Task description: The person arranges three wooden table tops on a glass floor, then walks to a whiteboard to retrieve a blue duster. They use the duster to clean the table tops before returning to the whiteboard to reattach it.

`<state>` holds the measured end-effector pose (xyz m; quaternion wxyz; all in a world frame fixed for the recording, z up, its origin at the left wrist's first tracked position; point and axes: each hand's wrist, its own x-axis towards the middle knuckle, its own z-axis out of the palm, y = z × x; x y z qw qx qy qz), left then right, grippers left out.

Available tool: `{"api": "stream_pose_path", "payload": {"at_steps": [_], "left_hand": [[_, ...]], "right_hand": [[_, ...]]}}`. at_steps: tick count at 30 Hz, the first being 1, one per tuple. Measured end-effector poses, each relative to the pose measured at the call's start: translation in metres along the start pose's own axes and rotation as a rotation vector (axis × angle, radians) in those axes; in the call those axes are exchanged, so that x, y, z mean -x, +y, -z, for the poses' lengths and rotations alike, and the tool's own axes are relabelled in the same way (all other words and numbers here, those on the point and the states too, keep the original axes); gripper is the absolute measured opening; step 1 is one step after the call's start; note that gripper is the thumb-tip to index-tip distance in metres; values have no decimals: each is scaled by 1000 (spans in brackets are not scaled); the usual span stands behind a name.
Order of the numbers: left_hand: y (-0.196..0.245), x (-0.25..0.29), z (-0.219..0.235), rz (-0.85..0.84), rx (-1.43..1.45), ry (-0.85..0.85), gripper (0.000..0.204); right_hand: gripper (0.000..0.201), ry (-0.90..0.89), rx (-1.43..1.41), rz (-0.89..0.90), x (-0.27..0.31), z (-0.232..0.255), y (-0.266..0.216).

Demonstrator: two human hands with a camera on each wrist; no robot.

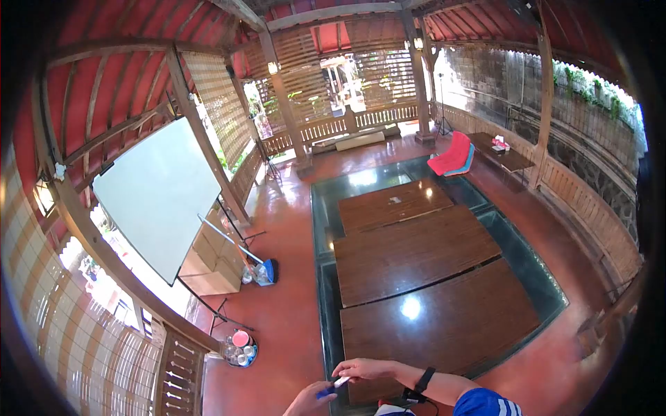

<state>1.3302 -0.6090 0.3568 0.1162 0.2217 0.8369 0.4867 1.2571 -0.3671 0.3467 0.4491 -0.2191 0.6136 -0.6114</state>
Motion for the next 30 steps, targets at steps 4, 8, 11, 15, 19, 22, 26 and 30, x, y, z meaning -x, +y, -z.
{"api": "stream_pose_path", "payload": {"at_steps": [4, 8, 11, 15, 19, 22, 26, 30], "left_hand": [[-17, -19, 29, 1, -74, 38, 16], [-23, -36, 48, 221, 73, -27, 20], [-68, -59, 67, -32, 15, -69, 23], [-79, -94, 118, 245, 177, -236, 22], [-170, -132, 165, -21, 157, -341, 17], [-190, -161, 220, -75, 174, -363, 15], [-247, -200, 279, 90, 159, -668, 28], [-257, -237, 305, -18, 182, -847, 26]], "right_hand": [[36, -150, -143, 69, -25, 13, -28], [38, -118, -186, 36, -48, 23, -38], [38, -73, -215, 47, -75, 33, -39], [38, 32, -257, 39, -116, 46, -39], [37, 183, -199, -49, -174, 59, -51], [36, 271, -108, -56, -219, 60, -80], [35, 380, 116, -69, -263, 62, -93], [35, 463, 196, -163, -276, 59, -117]]}}
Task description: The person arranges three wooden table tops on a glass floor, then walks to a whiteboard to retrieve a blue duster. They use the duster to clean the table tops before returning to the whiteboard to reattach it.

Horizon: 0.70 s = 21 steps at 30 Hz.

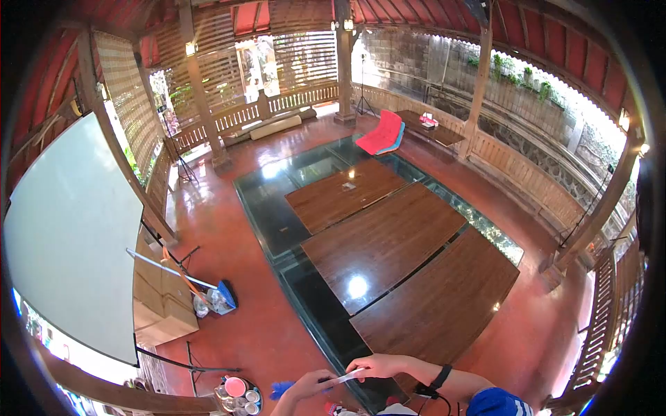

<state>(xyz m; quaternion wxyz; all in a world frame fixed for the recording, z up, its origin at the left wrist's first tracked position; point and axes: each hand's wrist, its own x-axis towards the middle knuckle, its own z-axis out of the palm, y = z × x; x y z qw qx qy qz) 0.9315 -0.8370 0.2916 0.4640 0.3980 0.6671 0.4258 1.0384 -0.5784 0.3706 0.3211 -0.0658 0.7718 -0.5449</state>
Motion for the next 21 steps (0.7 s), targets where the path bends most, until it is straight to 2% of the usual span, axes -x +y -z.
{"api": "stream_pose_path", "payload": {"at_steps": [3, 6, 9, 11, 12, 15, 16, 18, 20, 21], "left_hand": [[-10, -18, 24, -165, -135, 19, 28], [-8, -30, 49, -114, -133, 9, 28], [22, -28, 84, -52, -117, -22, 28], [21, -30, 107, -41, -53, -28, 28], [19, -32, 120, -35, -22, -29, 28], [-17, -51, 162, -196, -66, 62, 28], [-22, -58, 178, -198, -79, 88, 26], [-23, -66, 214, -192, -101, 163, 23], [-3, -68, 252, -67, -69, 229, 25], [8, -68, 270, -6, -42, 269, 27]], "right_hand": [[34, 113, 25, -35, -14, 7, 2], [31, 196, 135, -98, -22, 25, -19], [30, 211, 171, -85, -40, 44, -31], [30, 221, 154, -59, -60, 57, -29], [30, 225, 145, -44, -73, 65, -29], [25, 153, 180, 7, -118, 103, -38], [24, 142, 191, 40, -135, 119, -42], [22, 96, 217, 116, -175, 157, -53], [21, 72, 200, 123, -222, 194, -64], [21, 51, 198, 124, -241, 210, -84]]}}
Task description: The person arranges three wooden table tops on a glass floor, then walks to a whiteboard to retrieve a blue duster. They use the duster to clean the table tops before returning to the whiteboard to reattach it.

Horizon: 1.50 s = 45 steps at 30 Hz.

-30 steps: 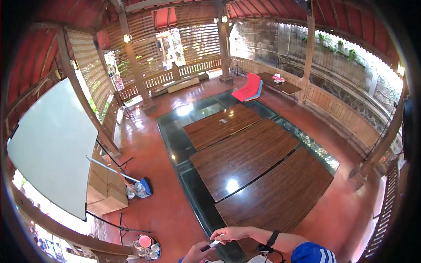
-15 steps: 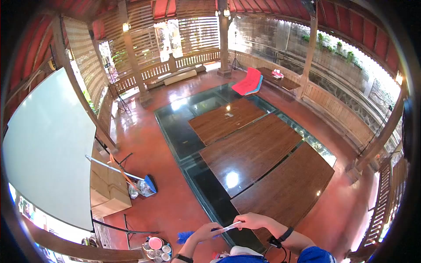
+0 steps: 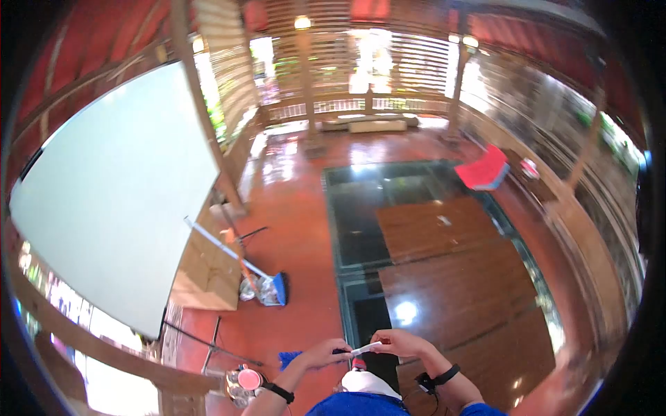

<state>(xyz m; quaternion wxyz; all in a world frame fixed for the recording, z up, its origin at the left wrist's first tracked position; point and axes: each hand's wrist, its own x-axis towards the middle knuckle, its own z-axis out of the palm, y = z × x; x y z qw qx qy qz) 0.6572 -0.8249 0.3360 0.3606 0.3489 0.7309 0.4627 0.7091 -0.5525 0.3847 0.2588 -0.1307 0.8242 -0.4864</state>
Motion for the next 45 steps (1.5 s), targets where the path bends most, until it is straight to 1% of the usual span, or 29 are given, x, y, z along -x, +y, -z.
{"api": "stream_pose_path", "payload": {"at_steps": [1, 4, 5, 6, 7, 10, 11, 14, 17, 20, 21, 23, 24, 25, 27, 28, 29, 31, 32, 33, 36, 39, 40, 41, 42, 43, 44, 45], "left_hand": [[7, -5, 16, -2, 22, 66, 26], [1, -25, 64, -165, -78, 240, 27], [1, -27, 80, -150, -104, 300, 27], [2, -30, 95, -134, -124, 354, 28], [-1, -34, 104, -123, -145, 404, 28], [-23, -44, 139, -60, -113, 530, 31], [-30, -46, 149, 57, -126, 554, 35], [-43, -57, 188, 104, 262, 565, 39], [-48, -71, 242, 269, 196, 573, 43], [-105, -110, 299, 16, 119, 617, 42], [-118, -124, 321, 23, 20, 637, 41], [-84, -136, 371, -10, 59, 585, 38], [-71, -141, 395, -26, 71, 560, 37], [-71, -149, 416, -39, -4, 594, 30], [-79, -165, 459, -137, 46, 604, 27], [-82, -172, 472, -181, 83, 604, 25], [-85, -177, 488, -137, 173, 577, 24], [-85, -180, 513, -94, 115, 591, 24], [-89, -182, 527, -72, 81, 603, 24], [-95, -182, 541, 4, 83, 577, 26], [-132, -187, 573, -36, 74, 728, 27], [-163, -184, 612, 91, -1, 850, 20], [-171, -179, 625, 114, -11, 913, 20], [-177, -174, 641, 138, -19, 972, 20], [-182, -170, 660, 158, -27, 1040, 20], [-185, -164, 676, 187, -38, 1111, 20], [-186, -156, 694, 217, -51, 1181, 20], [-187, -149, 705, 247, -56, 1256, 19]], "right_hand": [[21, -22, 36, 1, -17, 22, -19], [20, -56, 82, 159, -83, 69, -31], [20, -56, 42, 169, -107, 78, -34], [20, -71, 139, 205, -129, 91, -44], [19, -93, 120, 230, -147, 98, -58], [18, -112, 96, 362, -206, 115, -86], [18, -107, 86, 412, -225, 119, -91], [18, -93, 105, 418, -282, 133, -107], [19, -88, 105, 396, -336, 154, -117], [19, -64, 178, 410, -390, 186, -124], [19, -43, 171, 382, -413, 200, -121], [19, -8, 146, 301, -453, 224, -107], [18, 9, 175, 279, -465, 237, -113], [17, 29, 206, 268, -479, 251, -123], [15, 86, 229, 256, -511, 273, -133], [16, 119, 236, 267, -523, 280, -136], [18, 150, 239, 273, -533, 285, -141], [20, 204, 197, 285, -559, 291, -142], [20, 214, 231, 317, -576, 295, -139], [20, 220, 267, 349, -595, 298, -136], [18, 198, 315, 444, -661, 305, -133], [19, 129, 379, 550, -743, 310, -138], [21, 104, 401, 578, -772, 309, -137], [29, 59, 403, 601, -810, 310, -132], [24, -9, 406, 573, -840, 311, -129], [20, -87, 415, 547, -864, 312, -137], [14, -112, 380, 630, -890, 309, -155], [15, -144, 347, 710, -916, 301, -179]]}}
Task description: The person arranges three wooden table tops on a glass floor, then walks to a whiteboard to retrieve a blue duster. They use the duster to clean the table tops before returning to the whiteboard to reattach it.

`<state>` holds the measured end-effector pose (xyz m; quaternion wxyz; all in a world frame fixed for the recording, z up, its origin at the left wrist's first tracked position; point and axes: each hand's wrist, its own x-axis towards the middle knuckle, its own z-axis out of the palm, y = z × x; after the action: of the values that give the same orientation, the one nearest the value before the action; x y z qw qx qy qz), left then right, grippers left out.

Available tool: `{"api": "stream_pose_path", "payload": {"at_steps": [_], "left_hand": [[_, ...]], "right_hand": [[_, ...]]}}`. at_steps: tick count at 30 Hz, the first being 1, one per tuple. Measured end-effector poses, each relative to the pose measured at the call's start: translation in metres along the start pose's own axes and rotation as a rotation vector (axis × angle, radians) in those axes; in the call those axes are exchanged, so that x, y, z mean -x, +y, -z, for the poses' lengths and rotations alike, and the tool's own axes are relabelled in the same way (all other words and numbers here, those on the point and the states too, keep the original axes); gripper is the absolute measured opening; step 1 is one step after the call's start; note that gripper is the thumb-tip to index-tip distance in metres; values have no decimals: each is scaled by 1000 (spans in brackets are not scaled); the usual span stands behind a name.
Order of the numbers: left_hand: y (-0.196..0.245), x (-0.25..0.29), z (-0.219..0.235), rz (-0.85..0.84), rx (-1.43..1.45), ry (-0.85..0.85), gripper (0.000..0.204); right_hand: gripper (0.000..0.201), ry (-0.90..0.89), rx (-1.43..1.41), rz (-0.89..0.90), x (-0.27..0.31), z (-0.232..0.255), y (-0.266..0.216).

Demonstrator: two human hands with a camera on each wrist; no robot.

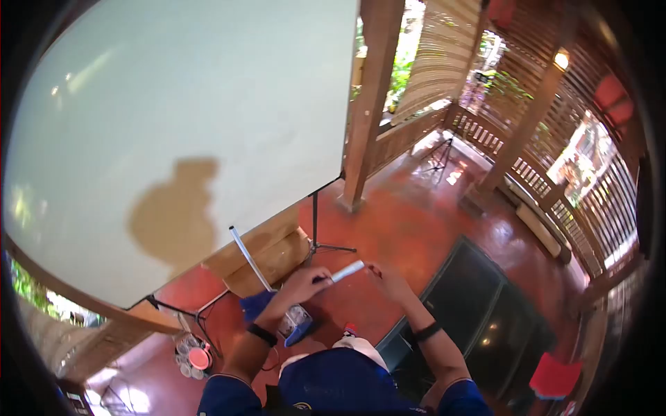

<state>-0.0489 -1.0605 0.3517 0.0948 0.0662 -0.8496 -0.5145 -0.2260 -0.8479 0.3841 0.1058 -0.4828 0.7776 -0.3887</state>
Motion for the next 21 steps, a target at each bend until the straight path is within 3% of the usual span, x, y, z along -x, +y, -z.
{"api": "stream_pose_path", "payload": {"at_steps": [3, 6, 9, 10, 13, 16, 19, 21], "left_hand": [[-5, -29, 31, -9, -98, 170, 18], [-64, -51, 38, 89, -153, 246, 17], [-41, -72, 52, 236, -250, 302, 25], [-53, -82, 52, 264, -274, 384, 23], [-73, -116, 66, 298, -349, 476, 22], [-89, -148, 81, 295, -362, 437, 21], [-121, -181, 87, 283, -393, 413, 22], [-139, -196, 89, 195, -412, 477, 23]], "right_hand": [[25, -60, 3, 124, -75, 0, 2], [28, -116, -1, 252, -131, -10, 15], [29, -152, 69, 465, -184, -33, 25], [29, -163, 112, 534, -199, -41, 29], [29, -162, 157, 592, -245, -74, 60], [21, -127, 183, 657, -286, -88, 84], [15, -236, 337, 637, -324, -95, 106], [9, -174, 322, 697, -347, -100, 117]]}}
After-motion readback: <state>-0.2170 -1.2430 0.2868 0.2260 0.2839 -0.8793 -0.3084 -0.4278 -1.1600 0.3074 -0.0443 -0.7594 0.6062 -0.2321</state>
